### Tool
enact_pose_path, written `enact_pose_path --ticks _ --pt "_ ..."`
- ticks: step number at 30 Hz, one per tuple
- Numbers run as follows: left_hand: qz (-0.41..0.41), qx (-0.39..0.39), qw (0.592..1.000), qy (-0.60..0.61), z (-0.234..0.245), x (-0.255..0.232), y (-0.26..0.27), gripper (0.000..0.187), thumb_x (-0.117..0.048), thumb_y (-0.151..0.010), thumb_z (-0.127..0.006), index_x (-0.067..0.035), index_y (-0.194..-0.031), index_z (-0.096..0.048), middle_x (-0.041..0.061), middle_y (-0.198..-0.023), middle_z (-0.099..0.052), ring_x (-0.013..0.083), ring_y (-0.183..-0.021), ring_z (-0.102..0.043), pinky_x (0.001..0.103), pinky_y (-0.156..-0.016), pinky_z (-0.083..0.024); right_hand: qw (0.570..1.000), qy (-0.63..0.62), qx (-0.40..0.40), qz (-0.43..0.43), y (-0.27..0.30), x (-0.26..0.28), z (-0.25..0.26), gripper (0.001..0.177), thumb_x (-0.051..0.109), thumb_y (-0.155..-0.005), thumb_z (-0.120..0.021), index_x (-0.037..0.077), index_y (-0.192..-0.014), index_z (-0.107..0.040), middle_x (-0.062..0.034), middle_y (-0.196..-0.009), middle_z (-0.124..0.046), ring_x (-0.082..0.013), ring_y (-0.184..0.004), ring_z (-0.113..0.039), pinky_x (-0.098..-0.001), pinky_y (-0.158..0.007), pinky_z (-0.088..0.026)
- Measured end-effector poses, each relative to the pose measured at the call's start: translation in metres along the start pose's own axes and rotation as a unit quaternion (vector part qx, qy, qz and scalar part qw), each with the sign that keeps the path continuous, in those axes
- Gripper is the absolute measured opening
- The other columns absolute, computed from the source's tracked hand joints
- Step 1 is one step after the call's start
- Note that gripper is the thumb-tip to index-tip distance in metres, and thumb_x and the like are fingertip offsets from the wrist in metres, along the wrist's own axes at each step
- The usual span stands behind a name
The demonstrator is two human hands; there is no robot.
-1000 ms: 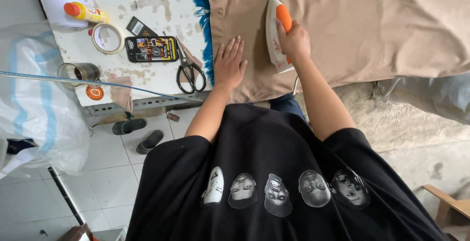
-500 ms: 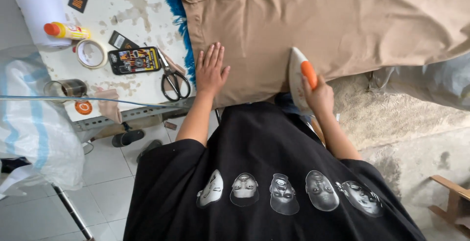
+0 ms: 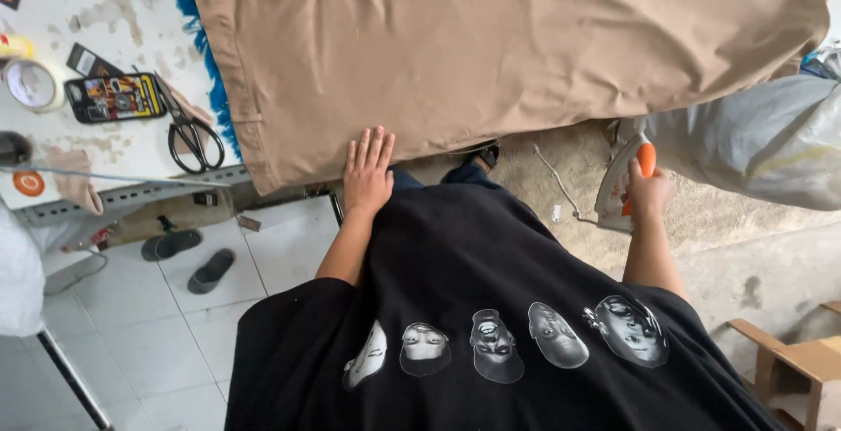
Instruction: The person irons a beige shirt on a table using an electric iron, smoothing the fabric with steady strokes. After ironing, they fold the shirt and place it on the table.
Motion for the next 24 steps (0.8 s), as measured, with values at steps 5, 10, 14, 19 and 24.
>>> enact_pose_path --ticks 5,10,14,19,24 --pt "0.137 0.032 0.990 -0.007 -0.019 -0.011 0.063 0.091 -0.021 -0.088 -0.068 -0.024 -0.167 -0.022 0.004 -0.174 -0.012 0.0276 -0.158 -0.016 0.059 -0.124 -0.018 0.992 -0.062 0.099 -0.046 0.009 -0.040 -0.004 0.044 0.047 -0.098 -0.082 0.009 -0.112 -0.066 -0.0152 -0.058 -0.059 -0.0296 -0.044 -0.065 -0.0392 -0.038 -0.054" --pt "0.251 0.126 0.955 0.099 -0.050 -0.025 0.053 0.111 -0.019 -0.085 -0.081 -0.018 -0.168 -0.007 0.013 -0.173 0.010 0.0404 -0.158 -0.001 0.060 -0.109 -0.046 0.978 -0.108 0.162 -0.079 -0.005 -0.076 -0.036 0.037 0.033 -0.093 -0.083 0.003 -0.103 -0.065 -0.0210 -0.074 -0.067 -0.0297 -0.062 -0.072 -0.0399 -0.057 -0.060" --pt "0.305 0.026 0.864 0.400 -0.076 -0.033 0.050 0.105 -0.029 -0.097 -0.073 -0.025 -0.168 0.004 0.007 -0.170 0.024 0.0430 -0.155 -0.012 0.059 -0.111 -0.045 0.993 -0.035 0.111 0.013 0.016 -0.065 -0.024 0.032 0.027 -0.091 -0.083 0.003 -0.108 -0.068 -0.0149 -0.074 -0.065 -0.0259 -0.065 -0.069 -0.0402 -0.060 -0.054" --pt "0.383 0.030 0.780 0.494 -0.114 -0.010 0.038 0.077 -0.033 -0.108 -0.052 -0.033 -0.168 -0.005 0.013 -0.172 -0.010 0.0386 -0.157 -0.016 0.057 -0.119 -0.034 0.986 0.151 -0.024 0.074 0.010 -0.034 0.023 0.040 0.056 -0.083 -0.089 0.029 -0.109 -0.077 -0.0054 -0.080 -0.068 -0.0311 -0.074 -0.070 -0.0400 -0.070 -0.052" --pt "0.512 -0.145 0.073 0.843 -0.116 -0.019 0.011 0.133 -0.087 -0.067 -0.053 -0.012 -0.164 -0.004 0.015 -0.171 -0.018 0.0375 -0.154 -0.029 0.053 -0.125 -0.018 0.997 0.055 0.016 0.044 0.049 0.059 0.060 0.023 0.035 -0.097 -0.074 0.013 -0.096 -0.067 0.0001 -0.072 -0.062 -0.0117 -0.062 -0.058 -0.0364 -0.052 -0.047"
Point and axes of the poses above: each hand's wrist, its own y-axis away from the middle knuckle, its own z-axis out of the back of the hand, x = y × z, the point moved 4 cm from there along -y, towards the middle knuckle
